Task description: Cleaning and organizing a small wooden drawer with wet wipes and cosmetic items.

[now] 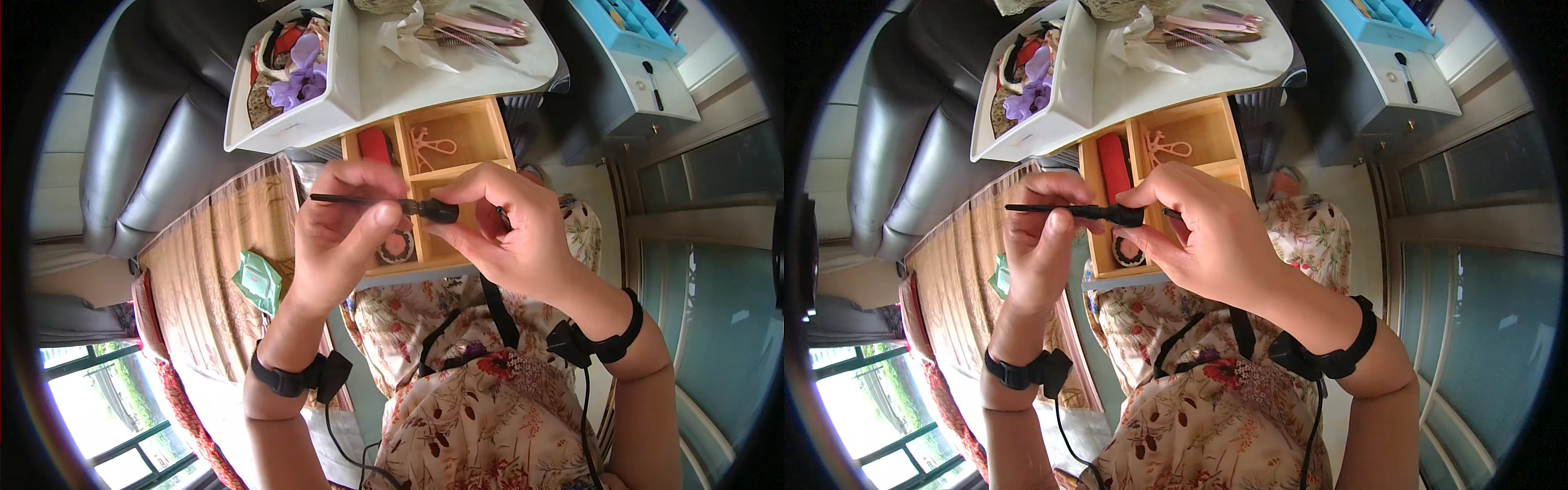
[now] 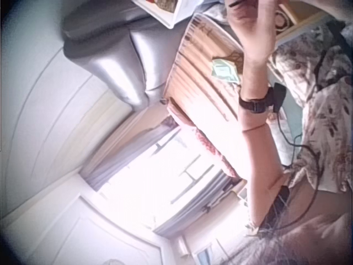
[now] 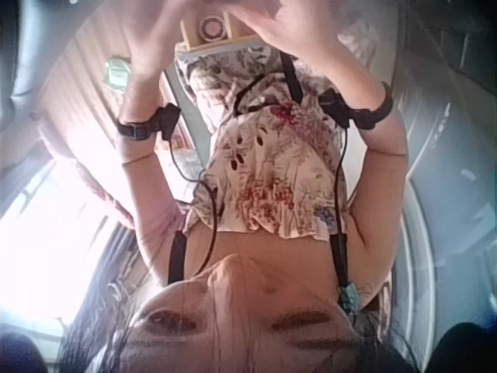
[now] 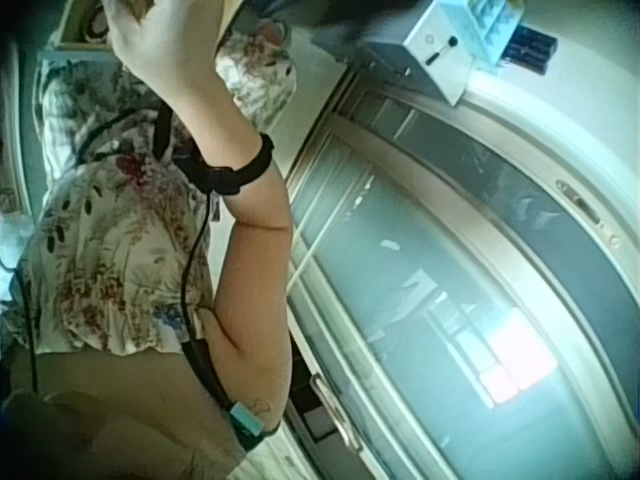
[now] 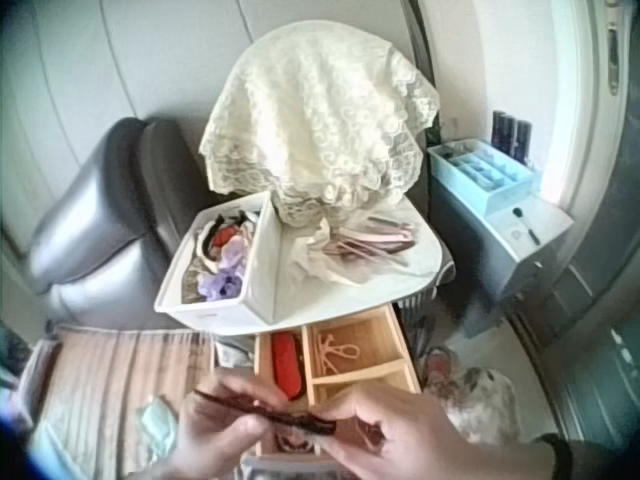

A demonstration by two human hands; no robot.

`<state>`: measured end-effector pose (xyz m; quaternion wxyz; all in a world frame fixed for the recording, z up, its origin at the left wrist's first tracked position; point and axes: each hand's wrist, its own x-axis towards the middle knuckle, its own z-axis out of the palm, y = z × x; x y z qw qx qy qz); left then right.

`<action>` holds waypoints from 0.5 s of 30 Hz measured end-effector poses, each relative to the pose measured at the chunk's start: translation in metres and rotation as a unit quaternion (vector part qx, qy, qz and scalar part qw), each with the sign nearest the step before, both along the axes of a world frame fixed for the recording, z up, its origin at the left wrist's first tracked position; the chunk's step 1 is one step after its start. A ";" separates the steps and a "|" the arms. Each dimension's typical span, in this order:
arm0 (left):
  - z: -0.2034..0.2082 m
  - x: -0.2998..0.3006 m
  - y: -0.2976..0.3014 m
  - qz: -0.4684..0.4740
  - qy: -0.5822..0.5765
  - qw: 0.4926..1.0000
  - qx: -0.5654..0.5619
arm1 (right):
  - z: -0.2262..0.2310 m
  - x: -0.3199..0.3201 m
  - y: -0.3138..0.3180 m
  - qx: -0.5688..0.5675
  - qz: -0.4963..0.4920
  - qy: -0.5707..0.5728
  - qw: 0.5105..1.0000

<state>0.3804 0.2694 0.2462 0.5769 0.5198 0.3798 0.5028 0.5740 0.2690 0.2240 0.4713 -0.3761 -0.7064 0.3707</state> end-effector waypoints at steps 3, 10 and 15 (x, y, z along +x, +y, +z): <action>0.004 0.001 -0.003 0.002 0.012 1.000 0.027 | 0.001 0.003 -0.002 -0.034 0.005 -0.005 0.999; -0.003 -0.004 -0.005 0.020 0.041 0.999 -0.003 | -0.003 -0.001 -0.004 0.034 -0.022 0.011 0.999; 0.001 0.006 -0.008 0.004 0.023 1.000 0.007 | 0.002 0.007 -0.006 -0.027 -0.013 -0.033 0.999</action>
